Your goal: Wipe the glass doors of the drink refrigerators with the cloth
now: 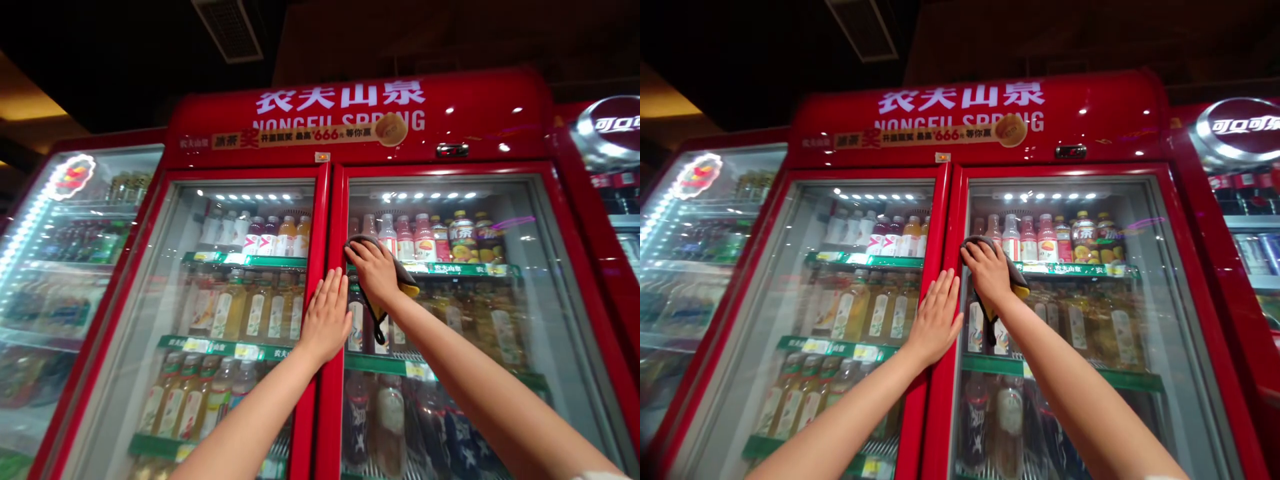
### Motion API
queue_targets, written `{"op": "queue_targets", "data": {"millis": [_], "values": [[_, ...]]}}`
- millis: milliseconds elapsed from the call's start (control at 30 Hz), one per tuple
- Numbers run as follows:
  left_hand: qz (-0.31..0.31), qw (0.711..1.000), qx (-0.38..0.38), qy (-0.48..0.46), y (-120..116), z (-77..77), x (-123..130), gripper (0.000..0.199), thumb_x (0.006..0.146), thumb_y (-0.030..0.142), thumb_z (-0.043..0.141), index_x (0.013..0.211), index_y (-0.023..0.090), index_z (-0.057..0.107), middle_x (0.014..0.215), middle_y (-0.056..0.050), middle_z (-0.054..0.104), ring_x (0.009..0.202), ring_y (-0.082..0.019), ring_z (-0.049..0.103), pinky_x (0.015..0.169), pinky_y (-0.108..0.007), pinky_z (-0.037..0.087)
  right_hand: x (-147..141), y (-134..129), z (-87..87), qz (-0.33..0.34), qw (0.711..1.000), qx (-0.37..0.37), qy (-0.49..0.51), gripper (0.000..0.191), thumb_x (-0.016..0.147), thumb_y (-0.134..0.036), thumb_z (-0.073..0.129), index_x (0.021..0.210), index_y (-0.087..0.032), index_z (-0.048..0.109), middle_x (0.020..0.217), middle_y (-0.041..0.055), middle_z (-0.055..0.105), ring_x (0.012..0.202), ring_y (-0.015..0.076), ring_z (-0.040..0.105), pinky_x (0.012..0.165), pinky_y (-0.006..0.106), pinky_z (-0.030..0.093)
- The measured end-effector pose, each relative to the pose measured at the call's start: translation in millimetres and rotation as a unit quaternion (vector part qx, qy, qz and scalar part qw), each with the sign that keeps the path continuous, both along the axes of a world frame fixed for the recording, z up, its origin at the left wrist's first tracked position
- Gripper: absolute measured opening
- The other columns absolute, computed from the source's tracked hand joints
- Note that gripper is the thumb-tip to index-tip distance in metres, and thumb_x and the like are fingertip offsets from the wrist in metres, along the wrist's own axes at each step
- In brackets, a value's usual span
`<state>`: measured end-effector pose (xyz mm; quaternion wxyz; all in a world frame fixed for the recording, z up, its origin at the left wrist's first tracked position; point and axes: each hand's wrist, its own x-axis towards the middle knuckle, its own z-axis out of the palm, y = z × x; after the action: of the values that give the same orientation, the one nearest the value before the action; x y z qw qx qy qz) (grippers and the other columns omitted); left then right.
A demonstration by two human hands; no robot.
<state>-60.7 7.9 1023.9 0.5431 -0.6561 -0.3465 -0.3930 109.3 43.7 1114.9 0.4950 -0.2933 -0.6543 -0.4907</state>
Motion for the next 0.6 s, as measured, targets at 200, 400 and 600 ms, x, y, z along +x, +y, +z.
{"op": "queue_targets", "data": {"millis": [200,400,600], "values": [[-0.006,1.0,0.0,0.001,7,15.1,6,0.071,0.096,0.024,0.049,0.16,0.006,0.023,0.168,-0.018,0.029,0.159,-0.027,0.016,0.129,-0.046,0.025,-3,-5,55.2,-0.01,1.0,-0.011,0.02,0.052,0.102,-0.018,0.036,0.151,-0.027,0.05,0.158,0.0074,0.051,0.145,0.0308,0.044,0.119,0.061,0.03],[-0.014,1.0,0.005,-0.004,11,13.7,4,0.071,0.097,0.024,0.047,0.161,0.007,0.022,0.169,-0.016,0.028,0.159,-0.026,0.016,0.129,-0.046,0.026,-7,-4,32.1,-0.035,0.998,-0.023,0.037,0.054,0.101,-0.017,0.034,0.153,-0.023,0.048,0.16,0.0089,0.047,0.147,0.033,0.041,0.119,0.063,0.029],[-0.016,1.0,0.008,0.005,18,17.7,7,0.076,0.097,0.024,0.049,0.164,0.011,0.016,0.17,-0.014,0.026,0.159,-0.025,0.016,0.129,-0.047,0.025,-1,0,75.8,-0.017,0.998,-0.005,0.059,0.055,0.101,-0.019,0.032,0.153,-0.027,0.047,0.16,0.007,0.048,0.147,0.0306,0.042,0.121,0.062,0.026]]}}
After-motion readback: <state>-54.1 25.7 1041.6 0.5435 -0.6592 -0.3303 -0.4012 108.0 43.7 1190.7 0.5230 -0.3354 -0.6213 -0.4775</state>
